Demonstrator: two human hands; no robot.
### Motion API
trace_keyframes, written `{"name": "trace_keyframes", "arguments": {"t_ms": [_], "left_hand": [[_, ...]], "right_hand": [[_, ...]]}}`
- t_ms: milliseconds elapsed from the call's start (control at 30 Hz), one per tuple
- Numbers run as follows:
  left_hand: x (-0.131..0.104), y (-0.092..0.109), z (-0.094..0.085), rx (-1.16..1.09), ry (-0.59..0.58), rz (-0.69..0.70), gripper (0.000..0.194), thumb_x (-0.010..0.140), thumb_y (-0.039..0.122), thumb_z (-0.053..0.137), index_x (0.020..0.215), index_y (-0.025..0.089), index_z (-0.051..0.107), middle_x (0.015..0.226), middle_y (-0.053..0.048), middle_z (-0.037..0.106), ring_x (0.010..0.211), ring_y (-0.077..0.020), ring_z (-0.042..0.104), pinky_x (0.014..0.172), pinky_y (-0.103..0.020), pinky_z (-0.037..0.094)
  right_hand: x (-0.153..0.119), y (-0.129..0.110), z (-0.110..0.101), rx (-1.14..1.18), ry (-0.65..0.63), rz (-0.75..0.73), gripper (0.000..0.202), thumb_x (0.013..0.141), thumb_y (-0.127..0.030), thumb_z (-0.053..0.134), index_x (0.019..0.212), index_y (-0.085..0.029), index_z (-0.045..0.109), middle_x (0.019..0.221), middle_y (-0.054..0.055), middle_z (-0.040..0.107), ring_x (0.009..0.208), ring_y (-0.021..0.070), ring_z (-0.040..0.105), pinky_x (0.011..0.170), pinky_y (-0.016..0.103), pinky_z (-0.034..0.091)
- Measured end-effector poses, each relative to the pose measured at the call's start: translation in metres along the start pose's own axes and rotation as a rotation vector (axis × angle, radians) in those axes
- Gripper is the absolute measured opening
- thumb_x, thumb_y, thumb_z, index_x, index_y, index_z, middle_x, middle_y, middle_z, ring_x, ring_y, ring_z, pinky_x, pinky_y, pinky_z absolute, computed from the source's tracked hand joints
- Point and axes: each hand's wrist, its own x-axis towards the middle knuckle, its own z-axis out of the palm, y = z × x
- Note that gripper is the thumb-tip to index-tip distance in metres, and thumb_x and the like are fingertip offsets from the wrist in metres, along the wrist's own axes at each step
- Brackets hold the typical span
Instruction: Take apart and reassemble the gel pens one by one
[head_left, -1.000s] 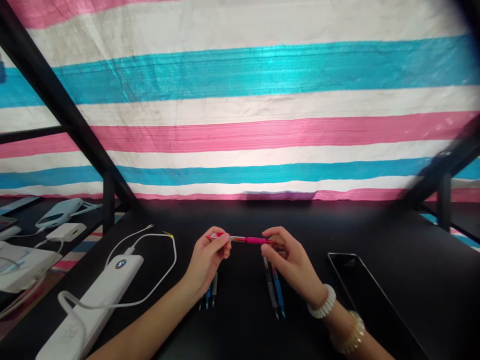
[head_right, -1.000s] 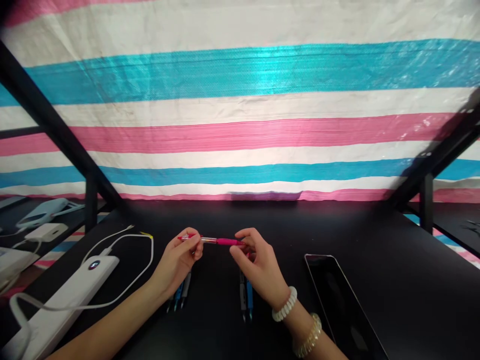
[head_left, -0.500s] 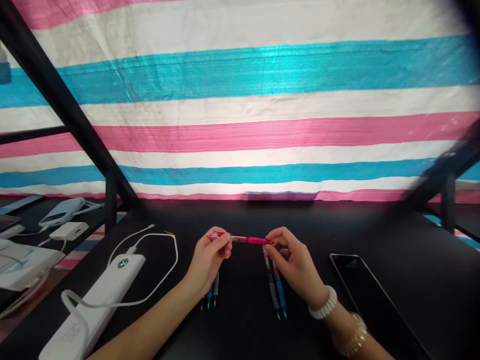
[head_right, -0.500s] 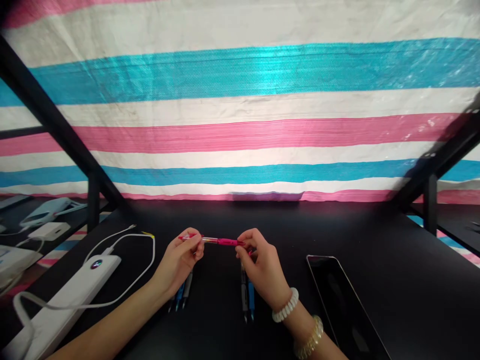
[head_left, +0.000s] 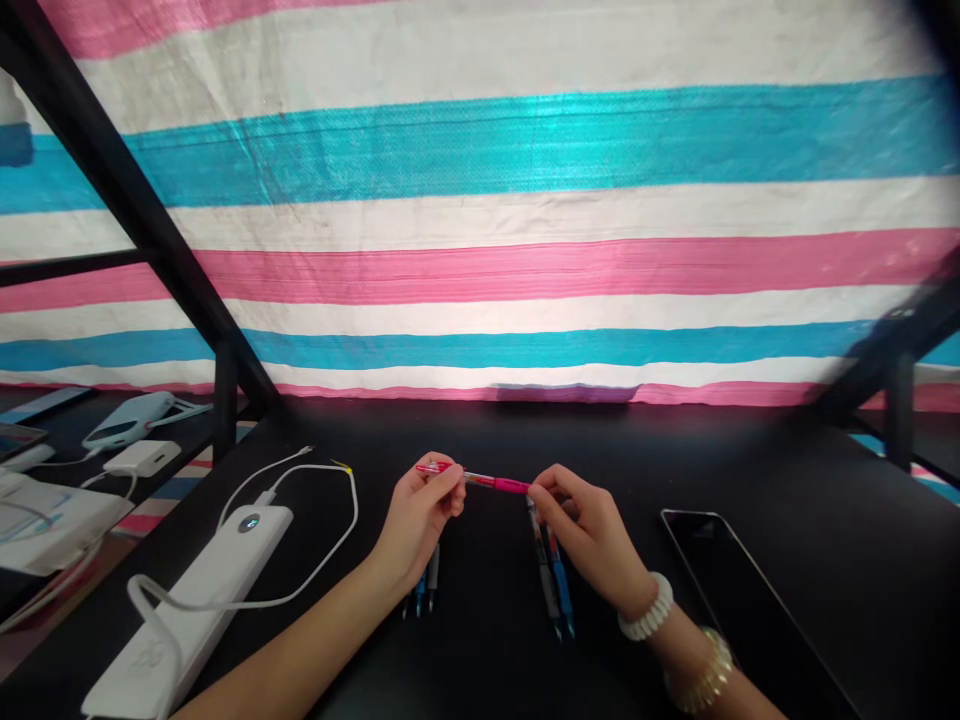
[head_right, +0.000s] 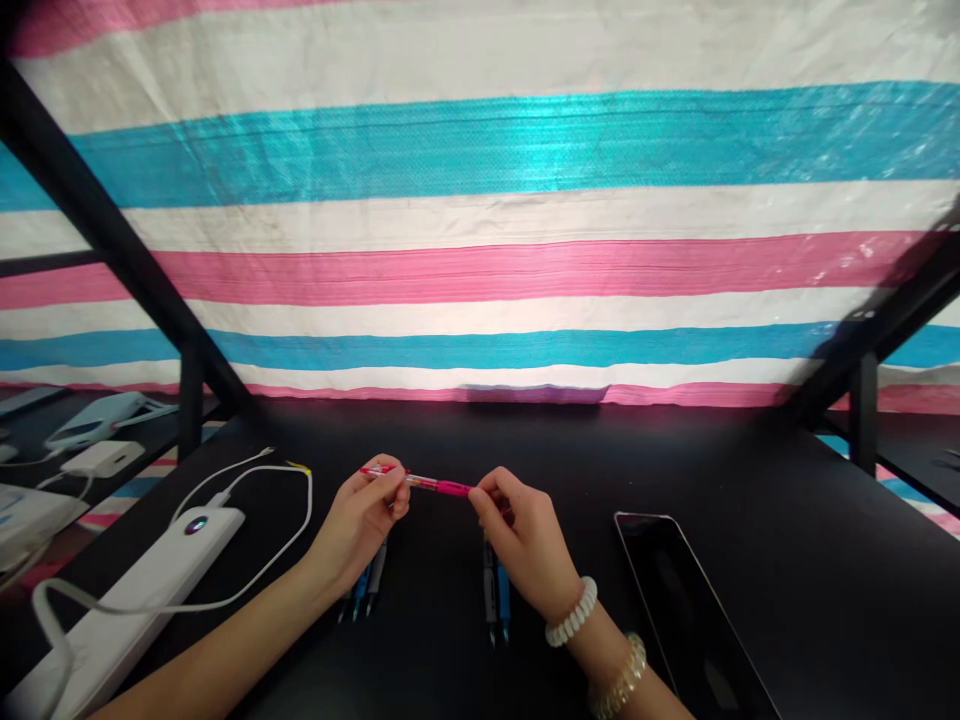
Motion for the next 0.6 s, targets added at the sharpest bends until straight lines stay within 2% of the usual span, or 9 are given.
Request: {"name": "trace_keyframes", "arguments": {"t_ms": [300,433,600], "left_hand": [[0.0038,-0.0057,-0.0051,0.055,-0.033,0.066,0.021,0.073,0.029,0.079,0.077,0.014,0.064,0.062,0.001,0.057,0.054,-0.0073,0.047,0.052,-0.019,0.039],[0.0044,-0.0071,-0.0050,0.073,-0.012,0.102,0.020,0.073,0.029,0.079,0.080,0.014,0.068,0.063,0.002,0.056,0.056,-0.0071,0.047,0.052,-0.019,0.039],[0.0043,-0.0051,-0.0022,0.065,0.031,0.130,0.023,0.067,0.027,0.083,0.080,0.014,0.071,0.065,0.001,0.057,0.057,-0.0069,0.046,0.052,-0.019,0.039]], "right_hand": [[-0.0004,0.0015,-0.0013,0.035,-0.016,0.026,0.033,0.096,-0.042,0.048,0.072,-0.020,0.052,0.060,-0.002,0.052,0.053,0.0121,0.047,0.050,0.023,0.035],[-0.0003,0.0020,-0.0011,0.027,-0.045,0.027,0.037,0.097,-0.041,0.045,0.067,-0.020,0.049,0.059,-0.002,0.050,0.054,0.0119,0.045,0.051,0.023,0.033],[-0.0012,0.0013,-0.0018,0.030,-0.057,0.019,0.040,0.097,-0.041,0.045,0.063,-0.019,0.048,0.057,-0.003,0.047,0.053,0.0118,0.042,0.051,0.024,0.031]]}}
